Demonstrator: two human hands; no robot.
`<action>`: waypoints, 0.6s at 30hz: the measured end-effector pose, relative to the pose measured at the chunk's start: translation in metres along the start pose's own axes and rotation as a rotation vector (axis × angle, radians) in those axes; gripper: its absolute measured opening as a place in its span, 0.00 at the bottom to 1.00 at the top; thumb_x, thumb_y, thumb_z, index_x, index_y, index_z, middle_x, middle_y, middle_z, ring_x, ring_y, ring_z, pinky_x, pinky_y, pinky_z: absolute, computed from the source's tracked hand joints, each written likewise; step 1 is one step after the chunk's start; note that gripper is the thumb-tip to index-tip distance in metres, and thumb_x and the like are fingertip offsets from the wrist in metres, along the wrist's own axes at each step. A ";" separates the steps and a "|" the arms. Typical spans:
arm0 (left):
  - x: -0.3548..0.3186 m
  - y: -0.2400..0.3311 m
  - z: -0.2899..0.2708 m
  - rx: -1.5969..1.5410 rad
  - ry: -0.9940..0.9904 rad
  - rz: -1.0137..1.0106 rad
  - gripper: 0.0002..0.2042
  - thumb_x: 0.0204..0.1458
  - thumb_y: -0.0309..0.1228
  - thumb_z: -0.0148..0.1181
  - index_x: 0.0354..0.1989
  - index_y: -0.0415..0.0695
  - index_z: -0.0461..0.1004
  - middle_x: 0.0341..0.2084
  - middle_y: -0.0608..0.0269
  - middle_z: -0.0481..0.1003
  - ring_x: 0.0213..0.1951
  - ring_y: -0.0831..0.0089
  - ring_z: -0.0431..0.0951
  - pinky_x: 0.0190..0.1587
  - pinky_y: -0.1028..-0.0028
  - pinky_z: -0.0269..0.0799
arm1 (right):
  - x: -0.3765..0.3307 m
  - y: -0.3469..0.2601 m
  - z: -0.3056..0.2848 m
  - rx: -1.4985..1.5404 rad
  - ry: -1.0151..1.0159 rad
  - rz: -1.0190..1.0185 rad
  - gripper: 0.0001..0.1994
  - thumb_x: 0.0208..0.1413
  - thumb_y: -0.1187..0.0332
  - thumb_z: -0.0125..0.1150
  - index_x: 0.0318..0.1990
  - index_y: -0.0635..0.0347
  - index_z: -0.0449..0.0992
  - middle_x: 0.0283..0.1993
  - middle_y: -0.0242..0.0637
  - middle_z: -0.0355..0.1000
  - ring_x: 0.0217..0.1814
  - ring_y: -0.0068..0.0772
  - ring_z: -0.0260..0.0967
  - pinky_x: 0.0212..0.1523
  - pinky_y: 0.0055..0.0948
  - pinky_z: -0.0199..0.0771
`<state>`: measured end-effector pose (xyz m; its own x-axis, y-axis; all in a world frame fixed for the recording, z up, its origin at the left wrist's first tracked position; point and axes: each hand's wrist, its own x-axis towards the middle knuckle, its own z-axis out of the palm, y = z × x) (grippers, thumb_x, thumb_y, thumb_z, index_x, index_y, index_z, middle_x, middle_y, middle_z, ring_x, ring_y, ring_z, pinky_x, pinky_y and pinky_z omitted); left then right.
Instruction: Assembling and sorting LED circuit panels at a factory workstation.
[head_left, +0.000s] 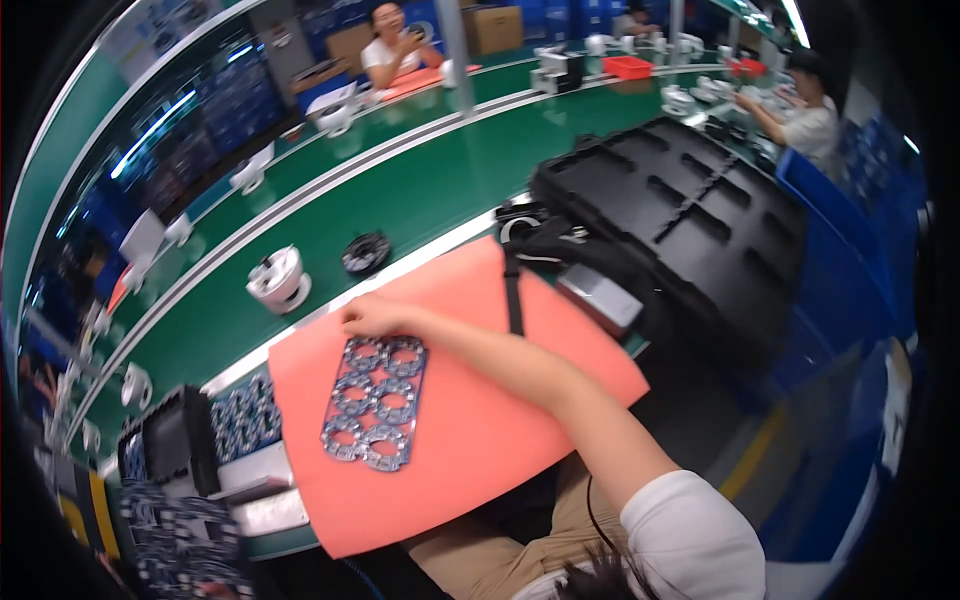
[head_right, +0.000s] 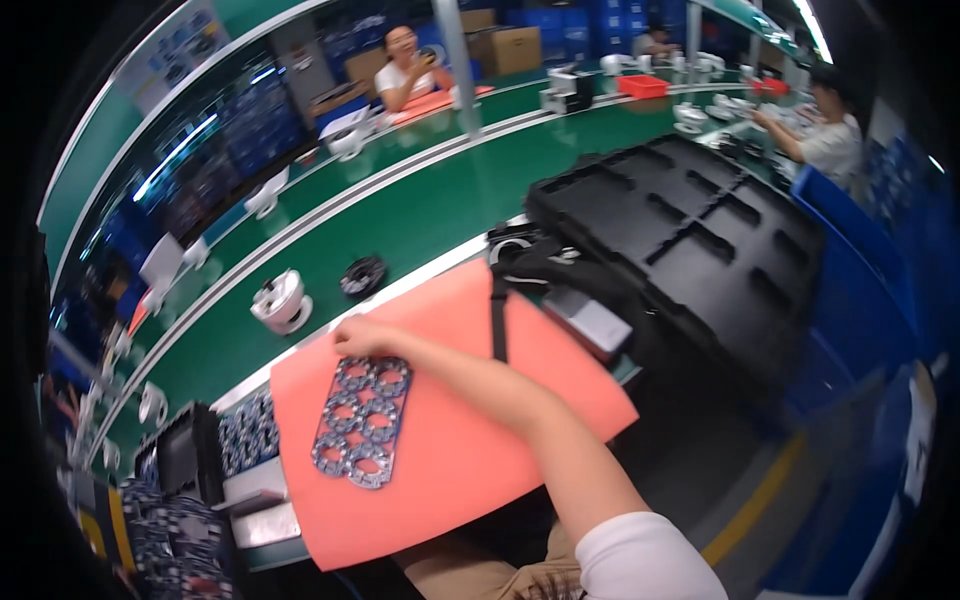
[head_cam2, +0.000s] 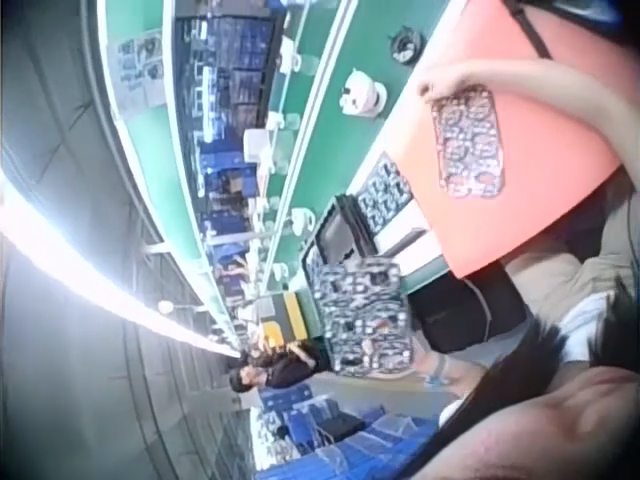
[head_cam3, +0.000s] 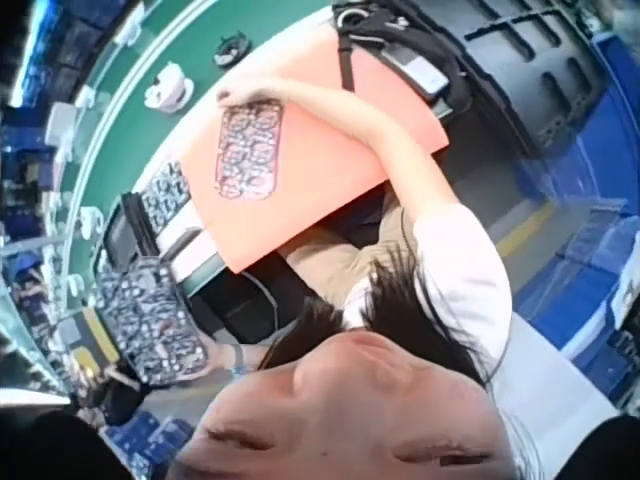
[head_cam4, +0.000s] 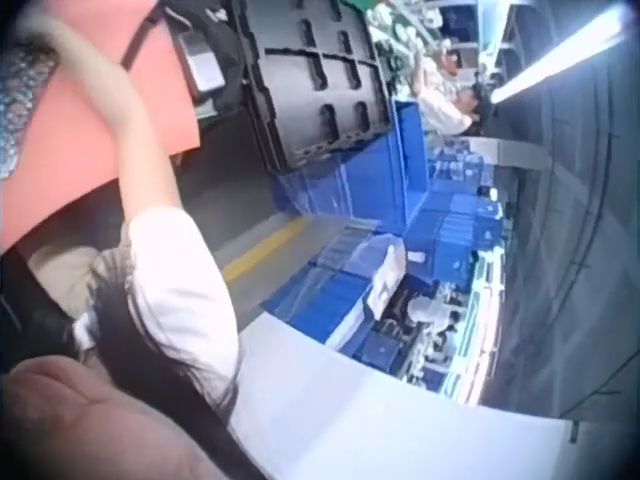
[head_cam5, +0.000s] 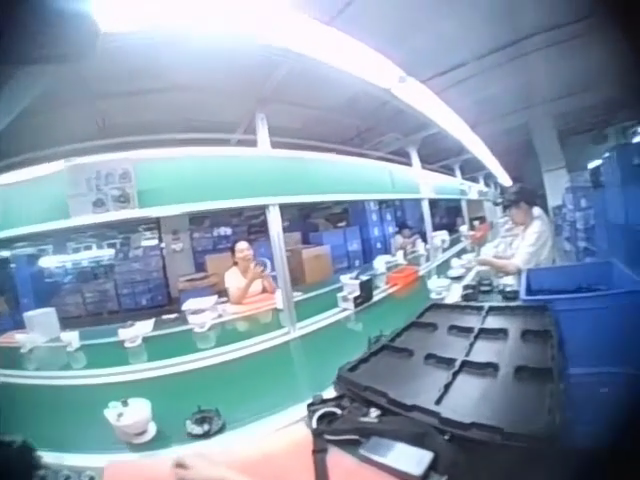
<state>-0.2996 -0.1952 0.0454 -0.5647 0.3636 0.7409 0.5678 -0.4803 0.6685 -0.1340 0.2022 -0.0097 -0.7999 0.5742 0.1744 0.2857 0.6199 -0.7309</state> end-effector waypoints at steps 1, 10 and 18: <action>-0.006 -0.002 0.015 -0.102 -0.038 -0.052 0.26 0.61 0.40 0.38 0.66 0.42 0.48 0.62 0.48 0.57 0.58 0.54 0.64 0.59 0.61 0.63 | -0.013 -0.021 0.000 0.002 0.122 -0.081 0.17 0.55 0.57 0.55 0.37 0.64 0.77 0.36 0.40 0.76 0.38 0.33 0.73 0.39 0.30 0.72; -0.067 0.005 0.121 -0.940 -0.373 -0.542 0.28 0.61 0.35 0.40 0.68 0.45 0.41 0.63 0.46 0.55 0.59 0.51 0.62 0.57 0.60 0.65 | -0.201 -0.157 -0.030 1.135 0.107 0.183 0.19 0.65 0.55 0.45 0.56 0.55 0.61 0.50 0.32 0.64 0.58 0.22 0.60 0.53 0.27 0.67; -0.059 0.014 0.137 -0.530 -0.803 -0.506 0.24 0.51 0.24 0.51 0.58 0.45 0.56 0.57 0.52 0.60 0.59 0.59 0.60 0.57 0.66 0.60 | -0.226 -0.102 -0.148 0.675 0.796 0.182 0.25 0.50 0.69 0.66 0.54 0.60 0.62 0.37 0.33 0.74 0.38 0.19 0.72 0.38 0.18 0.71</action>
<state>-0.1763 -0.1139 0.0195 0.0054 0.9396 0.3423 -0.0605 -0.3413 0.9380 0.0954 0.0885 0.1233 -0.1287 0.9649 0.2288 -0.1816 0.2039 -0.9620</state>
